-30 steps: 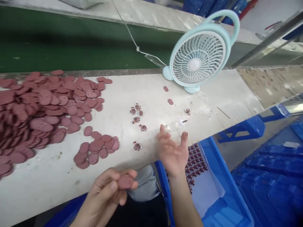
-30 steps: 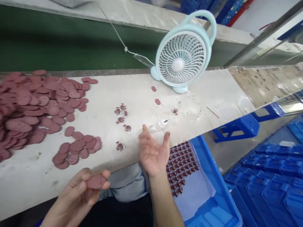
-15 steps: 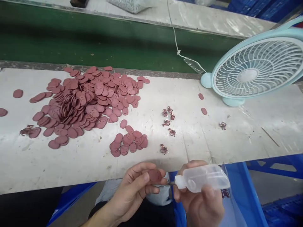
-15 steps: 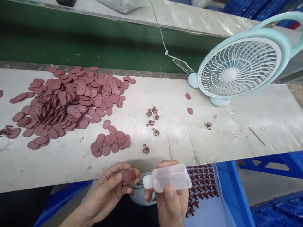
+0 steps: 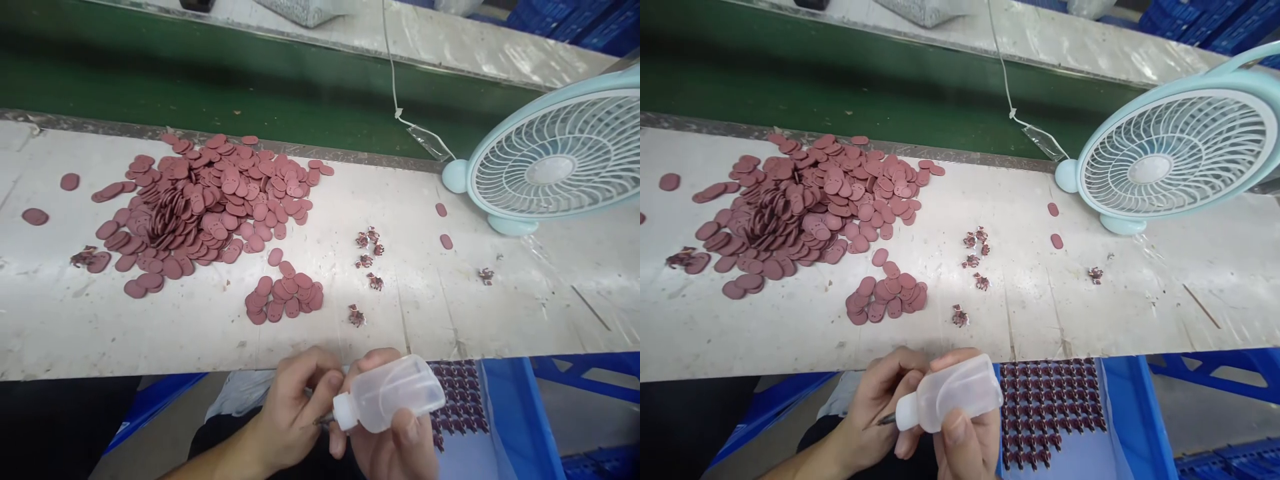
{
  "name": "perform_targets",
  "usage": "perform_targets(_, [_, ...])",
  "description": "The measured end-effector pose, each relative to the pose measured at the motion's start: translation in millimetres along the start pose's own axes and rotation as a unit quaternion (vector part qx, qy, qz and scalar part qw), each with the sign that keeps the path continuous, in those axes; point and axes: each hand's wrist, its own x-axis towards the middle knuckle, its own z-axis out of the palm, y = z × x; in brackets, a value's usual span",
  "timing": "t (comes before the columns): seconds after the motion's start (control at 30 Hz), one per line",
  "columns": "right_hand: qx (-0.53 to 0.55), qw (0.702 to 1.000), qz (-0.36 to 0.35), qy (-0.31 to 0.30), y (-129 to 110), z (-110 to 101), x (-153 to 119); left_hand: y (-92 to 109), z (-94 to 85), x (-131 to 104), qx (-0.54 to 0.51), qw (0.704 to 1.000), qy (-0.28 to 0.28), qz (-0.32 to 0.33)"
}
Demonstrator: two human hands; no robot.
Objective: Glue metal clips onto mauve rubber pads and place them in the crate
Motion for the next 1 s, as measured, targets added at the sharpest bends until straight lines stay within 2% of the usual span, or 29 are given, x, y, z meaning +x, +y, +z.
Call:
perform_targets(0.1, [0.035, 0.999, -0.010, -0.009, -2.2, -3.3, 7.9, 1.3, -6.6, -2.1, 0.178, 0.973, 0.023, 0.146])
perform_targets(0.17, [0.071, 0.997, -0.004, -0.004, -6.1, -5.5, 13.8, 3.8, -11.9, -2.6, 0.239, 0.952, 0.016, 0.191])
perform_targets(0.3, [0.152, 0.988, -0.002, 0.034, -12.0, -4.3, 22.7, 4.6, -17.2, -1.4, 0.213, 0.957, -0.032, 0.192])
perform_targets(0.47, [0.204, 0.978, 0.012, 0.044, -12.0, 0.1, 25.4, -3.6, -14.6, 0.1, 0.168, 0.953, 0.019, 0.250])
perform_targets(0.63, [0.216, 0.974, 0.020, 0.064, -13.0, -0.7, 26.0, -5.1, -13.9, 1.3, 0.185, 0.942, -0.012, 0.279])
perform_targets(0.73, [0.190, 0.980, 0.015, 0.052, -14.6, -2.0, 25.6, -3.8, -13.6, 1.1, 0.182, 0.950, -0.007, 0.256])
perform_targets(0.8, [0.159, 0.986, 0.003, 0.042, -16.3, -5.2, 23.8, -3.7, -11.9, -0.2, 0.123, 0.972, 0.008, 0.199])
perform_targets(0.87, [0.112, 0.993, -0.023, 0.028, -18.7, -11.0, 20.9, -3.8, -9.6, -1.6, -0.006, 0.994, 0.017, 0.106])
perform_targets(0.9, [0.080, 0.995, -0.049, 0.018, -19.9, -14.2, 19.2, -3.7, -8.4, -1.9, -0.082, 0.995, 0.017, 0.057])
perform_targets(1.0, [-0.040, 0.988, -0.151, -0.020, -20.4, -20.0, 13.6, -1.5, -5.8, -0.8, -0.247, 0.968, 0.010, -0.035])
